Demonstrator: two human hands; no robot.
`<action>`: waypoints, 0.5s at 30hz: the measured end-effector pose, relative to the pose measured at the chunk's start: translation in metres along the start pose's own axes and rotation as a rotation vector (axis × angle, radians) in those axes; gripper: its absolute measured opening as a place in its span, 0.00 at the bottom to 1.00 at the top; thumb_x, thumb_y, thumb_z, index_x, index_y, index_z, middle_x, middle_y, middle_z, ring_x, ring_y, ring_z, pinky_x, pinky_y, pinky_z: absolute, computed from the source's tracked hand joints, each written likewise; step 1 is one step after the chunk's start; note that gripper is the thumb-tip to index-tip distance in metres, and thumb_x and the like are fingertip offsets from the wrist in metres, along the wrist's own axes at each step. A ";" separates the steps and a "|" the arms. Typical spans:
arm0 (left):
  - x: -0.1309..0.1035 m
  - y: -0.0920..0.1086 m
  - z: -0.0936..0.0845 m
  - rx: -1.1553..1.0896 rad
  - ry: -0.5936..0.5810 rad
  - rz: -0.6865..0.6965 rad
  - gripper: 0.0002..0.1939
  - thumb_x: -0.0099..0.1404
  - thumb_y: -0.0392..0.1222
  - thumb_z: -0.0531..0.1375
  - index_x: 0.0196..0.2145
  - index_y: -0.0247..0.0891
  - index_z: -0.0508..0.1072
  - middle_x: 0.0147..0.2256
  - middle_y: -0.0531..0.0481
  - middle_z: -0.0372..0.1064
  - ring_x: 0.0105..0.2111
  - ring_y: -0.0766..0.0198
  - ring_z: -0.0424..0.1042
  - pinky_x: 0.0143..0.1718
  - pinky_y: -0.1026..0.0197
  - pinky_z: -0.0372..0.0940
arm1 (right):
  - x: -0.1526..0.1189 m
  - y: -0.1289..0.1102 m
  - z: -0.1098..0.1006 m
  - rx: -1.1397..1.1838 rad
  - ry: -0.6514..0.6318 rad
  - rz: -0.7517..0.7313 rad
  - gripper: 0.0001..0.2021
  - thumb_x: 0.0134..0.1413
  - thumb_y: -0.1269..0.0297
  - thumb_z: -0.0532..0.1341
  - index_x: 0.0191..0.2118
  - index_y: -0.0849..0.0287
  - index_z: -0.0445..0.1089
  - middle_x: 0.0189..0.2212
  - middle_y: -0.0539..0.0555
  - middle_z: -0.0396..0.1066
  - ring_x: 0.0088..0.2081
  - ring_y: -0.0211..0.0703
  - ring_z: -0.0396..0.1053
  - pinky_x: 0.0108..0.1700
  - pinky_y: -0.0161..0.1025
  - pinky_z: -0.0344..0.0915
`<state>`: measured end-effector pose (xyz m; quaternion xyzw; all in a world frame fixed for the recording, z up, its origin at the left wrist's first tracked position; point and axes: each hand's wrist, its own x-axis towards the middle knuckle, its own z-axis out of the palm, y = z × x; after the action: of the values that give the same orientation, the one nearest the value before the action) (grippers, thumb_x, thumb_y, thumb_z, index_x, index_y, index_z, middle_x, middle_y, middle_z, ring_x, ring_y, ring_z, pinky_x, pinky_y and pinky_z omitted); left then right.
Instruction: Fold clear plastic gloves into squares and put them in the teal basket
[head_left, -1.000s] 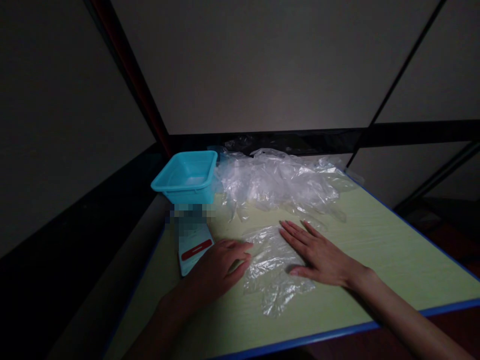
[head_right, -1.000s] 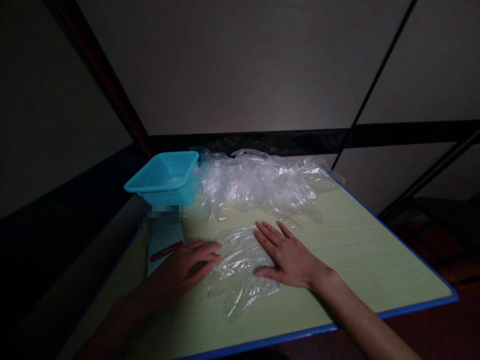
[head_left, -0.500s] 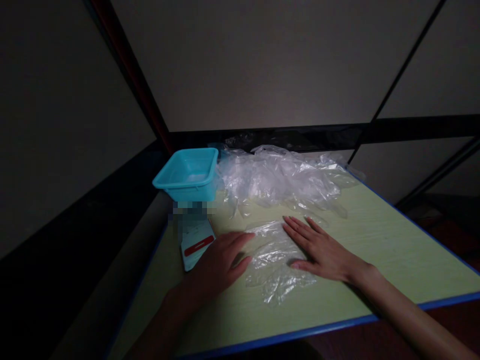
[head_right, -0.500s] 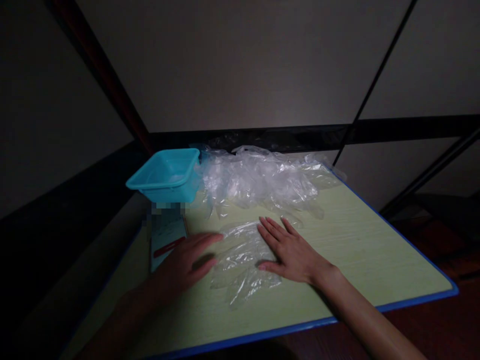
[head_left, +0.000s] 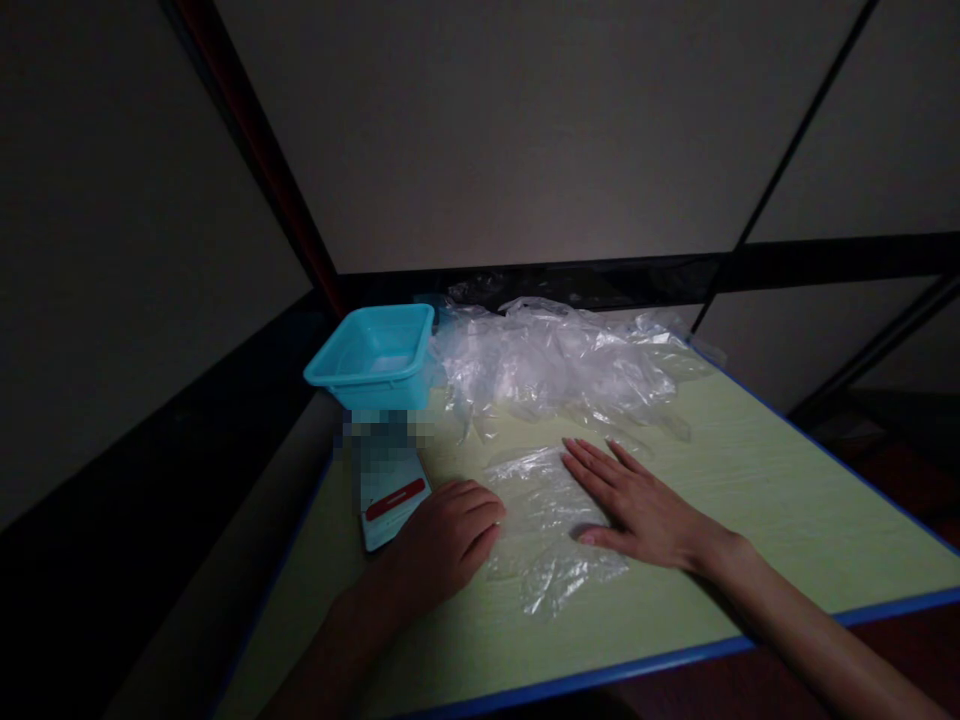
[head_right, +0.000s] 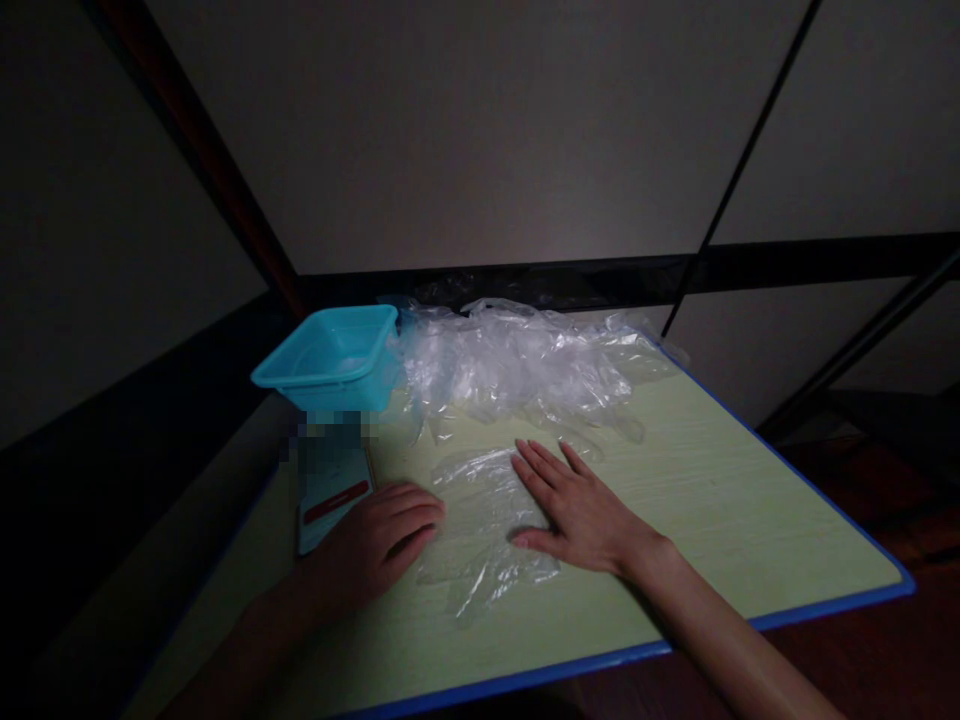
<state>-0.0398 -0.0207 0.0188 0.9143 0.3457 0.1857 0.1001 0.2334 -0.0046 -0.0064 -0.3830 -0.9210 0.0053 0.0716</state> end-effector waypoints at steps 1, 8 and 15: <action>0.001 0.001 0.000 -0.003 0.010 -0.010 0.09 0.63 0.33 0.51 0.36 0.37 0.71 0.36 0.47 0.71 0.39 0.59 0.68 0.42 0.55 0.64 | 0.000 0.000 -0.001 0.001 -0.005 -0.001 0.41 0.55 0.39 0.46 0.65 0.65 0.38 0.63 0.64 0.40 0.63 0.55 0.41 0.62 0.55 0.38; 0.041 0.037 0.015 0.130 0.048 -0.195 0.21 0.65 0.37 0.48 0.54 0.25 0.61 0.57 0.34 0.55 0.57 0.51 0.55 0.57 0.50 0.53 | -0.001 0.000 0.000 0.015 0.053 -0.028 0.42 0.56 0.41 0.46 0.65 0.67 0.34 0.64 0.67 0.36 0.63 0.55 0.37 0.61 0.56 0.42; 0.066 0.039 0.048 0.156 -0.080 -0.186 0.36 0.67 0.55 0.44 0.60 0.18 0.49 0.62 0.31 0.41 0.62 0.50 0.40 0.61 0.52 0.43 | 0.004 -0.003 0.002 -0.044 0.032 -0.054 0.42 0.57 0.41 0.45 0.65 0.67 0.32 0.63 0.66 0.39 0.64 0.53 0.37 0.60 0.57 0.43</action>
<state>0.0485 -0.0077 0.0050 0.8898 0.4384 0.1117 0.0592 0.2287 -0.0037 -0.0079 -0.3594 -0.9296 -0.0228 0.0782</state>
